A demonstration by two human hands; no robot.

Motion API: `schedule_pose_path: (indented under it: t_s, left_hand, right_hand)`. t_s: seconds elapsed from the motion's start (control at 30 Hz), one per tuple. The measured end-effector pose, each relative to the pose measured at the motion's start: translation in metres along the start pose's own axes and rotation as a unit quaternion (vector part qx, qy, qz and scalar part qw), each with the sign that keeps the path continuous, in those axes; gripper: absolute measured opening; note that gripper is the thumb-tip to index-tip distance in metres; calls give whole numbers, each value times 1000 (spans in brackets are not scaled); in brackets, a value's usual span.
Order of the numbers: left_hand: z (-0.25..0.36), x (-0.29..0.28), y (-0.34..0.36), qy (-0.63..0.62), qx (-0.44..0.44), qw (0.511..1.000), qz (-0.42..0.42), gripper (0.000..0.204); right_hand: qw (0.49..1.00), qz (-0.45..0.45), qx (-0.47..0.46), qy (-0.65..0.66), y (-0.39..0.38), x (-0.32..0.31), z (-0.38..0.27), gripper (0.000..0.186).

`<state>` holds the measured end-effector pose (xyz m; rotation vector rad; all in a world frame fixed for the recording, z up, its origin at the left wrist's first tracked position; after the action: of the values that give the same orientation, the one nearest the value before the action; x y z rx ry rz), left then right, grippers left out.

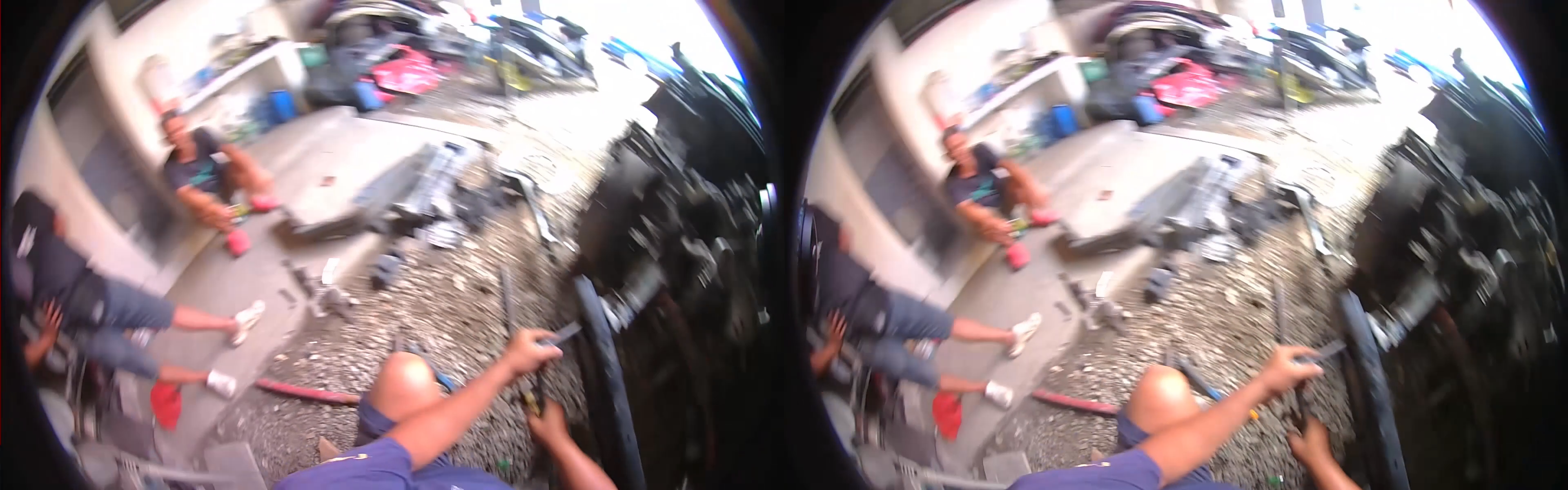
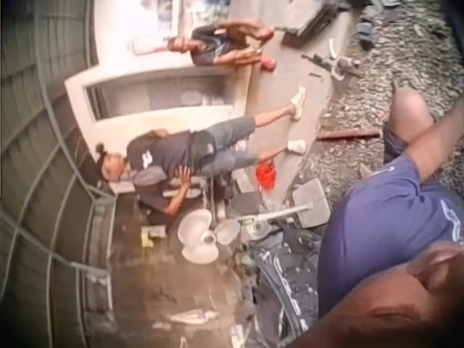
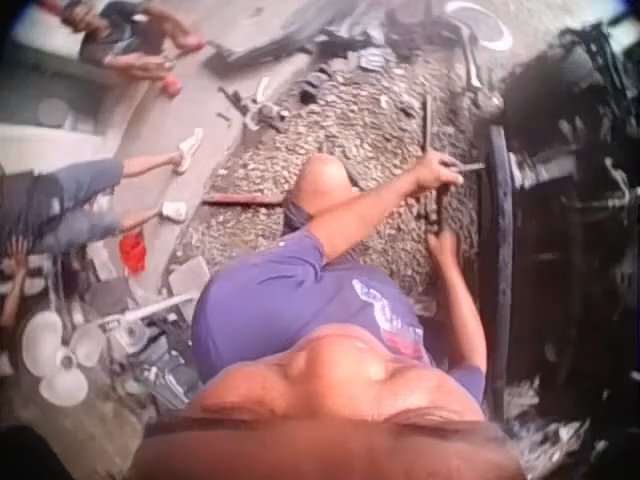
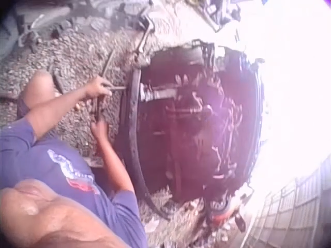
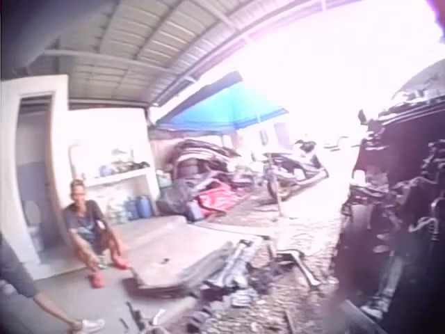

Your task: Removing and adjusting a bumper reinforcement beam from a vehicle using hand tools.

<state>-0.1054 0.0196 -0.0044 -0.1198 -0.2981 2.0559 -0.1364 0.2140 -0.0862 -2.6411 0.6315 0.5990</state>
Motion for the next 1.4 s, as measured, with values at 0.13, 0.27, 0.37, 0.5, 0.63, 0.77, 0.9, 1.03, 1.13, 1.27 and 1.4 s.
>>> schedule_pose_path:
  t_s: [0.13, 0.27, 0.37, 0.5, 0.63, 0.77, 0.9, 1.03, 1.13, 1.27, 1.4]
  left_hand:
    - [-10, -4, -15, -346, -99, 928, -96, 30]
    - [-16, -3, -27, -465, -116, 872, -98, 29]
    - [-17, -16, -22, -484, -137, 860, -79, 30]
    - [-10, -3, -5, -325, -80, 940, -67, 47]
    - [-16, -15, -12, -290, -89, 952, -32, 53]
    - [-16, -23, -14, -275, -89, 957, -17, 56]
    - [-5, -27, -17, -180, -59, 982, 2, 52]
    - [14, -42, -17, 148, 72, 979, 123, 46]
    - [22, -44, -22, 184, 63, 973, 125, 45]
    - [15, -38, -21, 168, 95, 970, 145, 44]
    - [16, -36, -9, 141, 114, 974, 137, 44]
  right_hand:
    - [970, -124, 129, -166, -52, -64, -173, 60]
    - [933, -130, 36, -333, -45, -85, -282, 57]
    - [910, -163, 21, -380, -32, -65, -285, 51]
    - [927, -23, 7, -373, -45, -55, -176, 33]
    - [945, 91, -36, -312, -48, -59, -187, 38]
    - [961, 83, -57, -259, -44, -57, -180, 44]
    - [971, 105, -52, -209, -33, -37, -121, 40]
    - [980, 155, -124, -7, 27, 17, -19, 27]
    - [973, 170, -151, -43, 63, 46, -25, 27]
    - [978, 148, -139, -47, 56, 35, -28, 30]
    - [994, 77, -32, -72, 58, 31, 2, 33]
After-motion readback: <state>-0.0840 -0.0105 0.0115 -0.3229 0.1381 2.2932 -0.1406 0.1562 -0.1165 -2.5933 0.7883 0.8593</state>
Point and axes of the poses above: each hand's wrist, its own y-axis towards the middle knuckle, its own x-axis out of the palm, z = x × y, the point moved 8 cm from there along y, towards the middle knuckle, and after that the axes turned 8 degrees about y, right-handed, at the moved point
